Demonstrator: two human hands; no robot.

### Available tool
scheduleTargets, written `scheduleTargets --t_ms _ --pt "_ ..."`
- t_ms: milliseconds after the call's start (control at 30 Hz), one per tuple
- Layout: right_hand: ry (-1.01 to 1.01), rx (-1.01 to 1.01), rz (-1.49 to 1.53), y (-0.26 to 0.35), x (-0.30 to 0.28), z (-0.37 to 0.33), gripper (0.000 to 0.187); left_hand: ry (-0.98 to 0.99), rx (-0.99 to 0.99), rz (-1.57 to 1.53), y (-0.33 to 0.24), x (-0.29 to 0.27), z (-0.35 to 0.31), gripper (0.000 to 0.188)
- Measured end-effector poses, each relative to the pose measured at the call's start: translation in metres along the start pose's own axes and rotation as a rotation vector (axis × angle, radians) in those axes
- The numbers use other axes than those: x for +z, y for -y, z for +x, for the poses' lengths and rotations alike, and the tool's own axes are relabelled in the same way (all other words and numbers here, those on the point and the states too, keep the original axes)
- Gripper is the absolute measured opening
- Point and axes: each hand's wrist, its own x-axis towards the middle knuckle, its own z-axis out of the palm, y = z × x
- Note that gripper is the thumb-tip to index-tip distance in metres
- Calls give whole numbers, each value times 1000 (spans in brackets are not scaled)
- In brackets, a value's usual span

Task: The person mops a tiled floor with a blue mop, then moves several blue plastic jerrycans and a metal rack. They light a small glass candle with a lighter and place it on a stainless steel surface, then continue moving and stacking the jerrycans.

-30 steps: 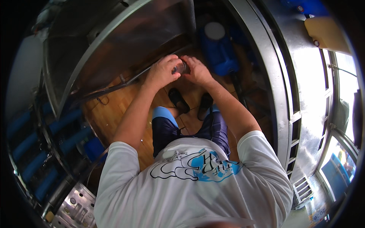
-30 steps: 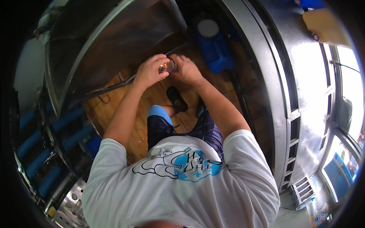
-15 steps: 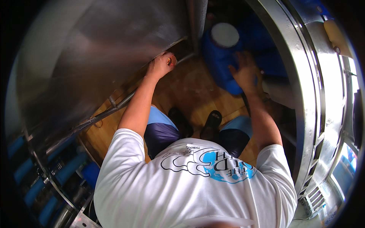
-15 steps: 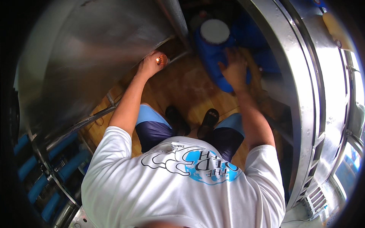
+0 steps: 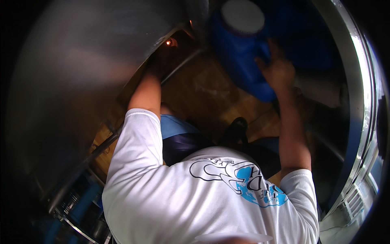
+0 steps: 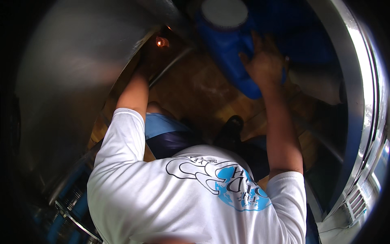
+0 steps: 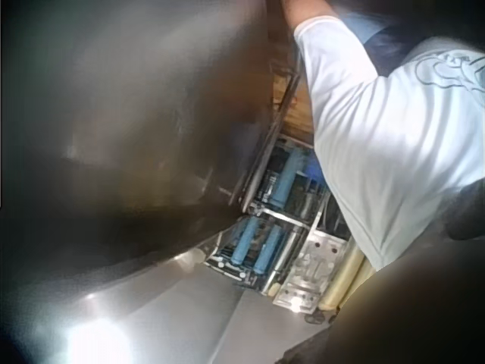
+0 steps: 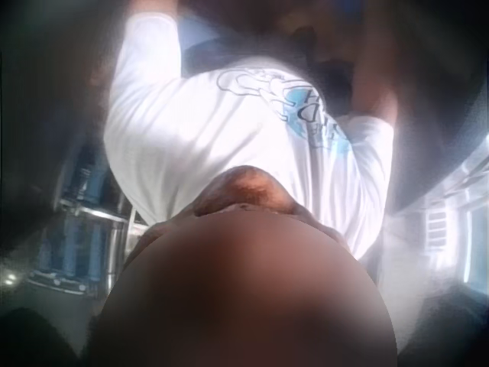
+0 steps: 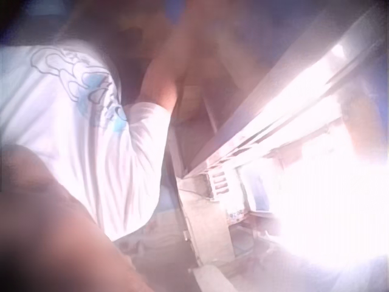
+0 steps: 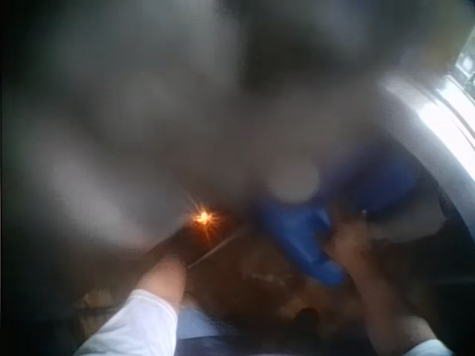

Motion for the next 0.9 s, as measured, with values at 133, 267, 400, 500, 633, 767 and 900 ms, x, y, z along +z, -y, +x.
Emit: scheduleTargets --t_ms 133,267,400,500,633,767,900 --pt "-37 14 -29 8 0 -2 64 10 55 39 6 14 12 41" --pt "-15 46 42 13 -1 -1 61 12 97 61 12 29 26 39" --pt "-82 15 -17 17 -1 -4 59 7 132 77 15 39 31 38" --pt "-74 23 -5 21 0 -8 59 12 161 85 15 43 33 36" --pt "-62 20 -13 24 -2 -9 58 -3 177 95 14 46 34 35" --pt "-55 38 11 25 -3 -8 58 -4 177 108 17 48 30 34" --pt "-69 27 37 21 -5 -9 59 -4 175 118 17 46 29 32"
